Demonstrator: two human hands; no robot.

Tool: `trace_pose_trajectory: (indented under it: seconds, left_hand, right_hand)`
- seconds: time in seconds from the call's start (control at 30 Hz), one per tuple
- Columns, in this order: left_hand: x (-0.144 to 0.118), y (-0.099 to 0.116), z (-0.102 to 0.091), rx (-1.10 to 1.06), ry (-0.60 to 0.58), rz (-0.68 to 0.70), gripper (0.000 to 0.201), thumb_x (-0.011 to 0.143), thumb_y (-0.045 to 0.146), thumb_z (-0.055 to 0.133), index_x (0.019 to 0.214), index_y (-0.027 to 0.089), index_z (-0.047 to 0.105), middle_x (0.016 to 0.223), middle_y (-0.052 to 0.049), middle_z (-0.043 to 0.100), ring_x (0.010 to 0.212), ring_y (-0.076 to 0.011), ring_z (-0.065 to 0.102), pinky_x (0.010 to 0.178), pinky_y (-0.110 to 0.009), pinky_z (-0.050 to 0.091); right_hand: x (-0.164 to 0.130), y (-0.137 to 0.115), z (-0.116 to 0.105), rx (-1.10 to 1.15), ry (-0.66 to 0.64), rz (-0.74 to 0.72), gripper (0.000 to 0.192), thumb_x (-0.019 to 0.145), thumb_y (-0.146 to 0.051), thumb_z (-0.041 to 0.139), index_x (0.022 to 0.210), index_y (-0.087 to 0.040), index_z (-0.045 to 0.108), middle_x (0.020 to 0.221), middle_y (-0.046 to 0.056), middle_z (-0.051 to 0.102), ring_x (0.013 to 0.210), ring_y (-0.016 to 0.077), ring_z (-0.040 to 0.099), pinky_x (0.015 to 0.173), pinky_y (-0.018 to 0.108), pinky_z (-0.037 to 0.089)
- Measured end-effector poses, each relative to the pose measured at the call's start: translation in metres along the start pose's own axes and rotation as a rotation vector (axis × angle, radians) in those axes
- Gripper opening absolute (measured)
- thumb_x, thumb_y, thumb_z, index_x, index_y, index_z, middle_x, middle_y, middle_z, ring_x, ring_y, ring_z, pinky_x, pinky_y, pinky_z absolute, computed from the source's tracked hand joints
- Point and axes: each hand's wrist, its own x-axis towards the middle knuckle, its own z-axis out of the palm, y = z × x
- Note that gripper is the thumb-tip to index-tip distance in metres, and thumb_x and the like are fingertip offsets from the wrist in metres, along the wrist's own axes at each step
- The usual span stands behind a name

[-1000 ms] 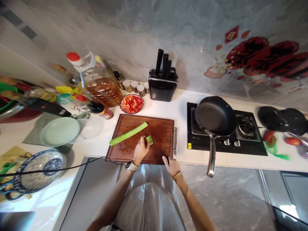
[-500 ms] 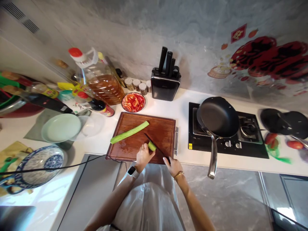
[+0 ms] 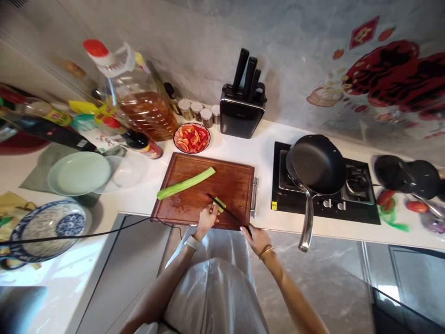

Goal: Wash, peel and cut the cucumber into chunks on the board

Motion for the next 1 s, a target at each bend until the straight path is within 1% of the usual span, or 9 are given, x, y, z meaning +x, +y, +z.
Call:
trace_pose_trajectory:
  seconds: [0.07, 0.2, 0.4, 0.6, 0.73, 0.87, 1.0]
  left_hand:
    - [0.000, -0.001, 0.001, -0.032, 0.004, -0.010, 0.028, 0.087, 0.046, 0.045, 0.075, 0.022, 0.051, 0.078, -0.006, 0.070, 0.048, -0.0135, 0.060, 0.044, -0.023, 0.041]
    - [0.001, -0.004, 0.000, -0.034, 0.002, -0.005, 0.033, 0.088, 0.048, 0.045, 0.068, 0.022, 0.049, 0.075, -0.005, 0.071, 0.046, -0.0118, 0.059, 0.045, -0.022, 0.041]
    - [0.003, -0.006, 0.000, -0.082, -0.002, 0.003, 0.033, 0.087, 0.048, 0.047, 0.065, 0.022, 0.046, 0.074, -0.005, 0.070, 0.047, -0.0123, 0.061, 0.044, -0.022, 0.041]
    - [0.002, -0.007, 0.001, -0.105, 0.015, 0.036, 0.040, 0.085, 0.054, 0.047, 0.064, 0.020, 0.047, 0.069, -0.004, 0.069, 0.044, -0.0116, 0.061, 0.044, -0.020, 0.040]
    - [0.002, -0.007, 0.001, -0.104, 0.020, 0.037, 0.039, 0.085, 0.052, 0.048, 0.066, 0.018, 0.049, 0.068, -0.003, 0.068, 0.043, -0.0108, 0.061, 0.045, -0.019, 0.040]
    - [0.003, -0.007, 0.001, -0.106, 0.026, 0.025, 0.040, 0.086, 0.052, 0.049, 0.064, 0.019, 0.047, 0.067, -0.003, 0.068, 0.043, -0.0107, 0.061, 0.043, -0.018, 0.039]
    - [0.005, -0.012, 0.003, -0.120, 0.029, 0.041, 0.039, 0.085, 0.052, 0.049, 0.064, 0.019, 0.044, 0.066, -0.002, 0.067, 0.043, -0.0113, 0.061, 0.043, -0.018, 0.040]
  right_hand:
    - [0.000, 0.000, 0.000, -0.036, -0.010, 0.010, 0.038, 0.097, -0.047, 0.034, 0.088, -0.023, 0.062, 0.077, 0.005, 0.071, 0.073, 0.0188, 0.068, 0.060, 0.025, 0.034]
    - [0.001, 0.000, -0.001, -0.073, -0.039, 0.025, 0.037, 0.098, -0.046, 0.035, 0.089, -0.022, 0.062, 0.078, 0.005, 0.072, 0.073, 0.0185, 0.067, 0.060, 0.025, 0.033]
    - [0.013, -0.005, -0.002, -0.081, -0.089, 0.041, 0.038, 0.099, -0.045, 0.034, 0.093, -0.022, 0.063, 0.081, 0.005, 0.072, 0.075, 0.0180, 0.068, 0.062, 0.024, 0.036]
    - [0.037, -0.010, 0.015, -0.167, -0.096, 0.070, 0.042, 0.098, -0.049, 0.035, 0.095, -0.020, 0.065, 0.084, 0.009, 0.073, 0.078, 0.0206, 0.069, 0.062, 0.025, 0.037]
    - [0.045, -0.008, 0.023, -0.154, -0.092, 0.085, 0.042, 0.097, -0.051, 0.035, 0.102, -0.021, 0.065, 0.085, 0.009, 0.074, 0.078, 0.0213, 0.069, 0.063, 0.025, 0.037]
    - [0.042, -0.004, 0.022, -0.102, -0.062, 0.062, 0.044, 0.098, -0.051, 0.033, 0.100, -0.021, 0.065, 0.084, 0.009, 0.073, 0.080, 0.0207, 0.068, 0.066, 0.025, 0.039]
    - [0.029, -0.001, 0.013, -0.035, -0.030, 0.023, 0.045, 0.099, -0.048, 0.029, 0.094, -0.020, 0.064, 0.082, 0.008, 0.072, 0.080, 0.0198, 0.068, 0.067, 0.024, 0.040]
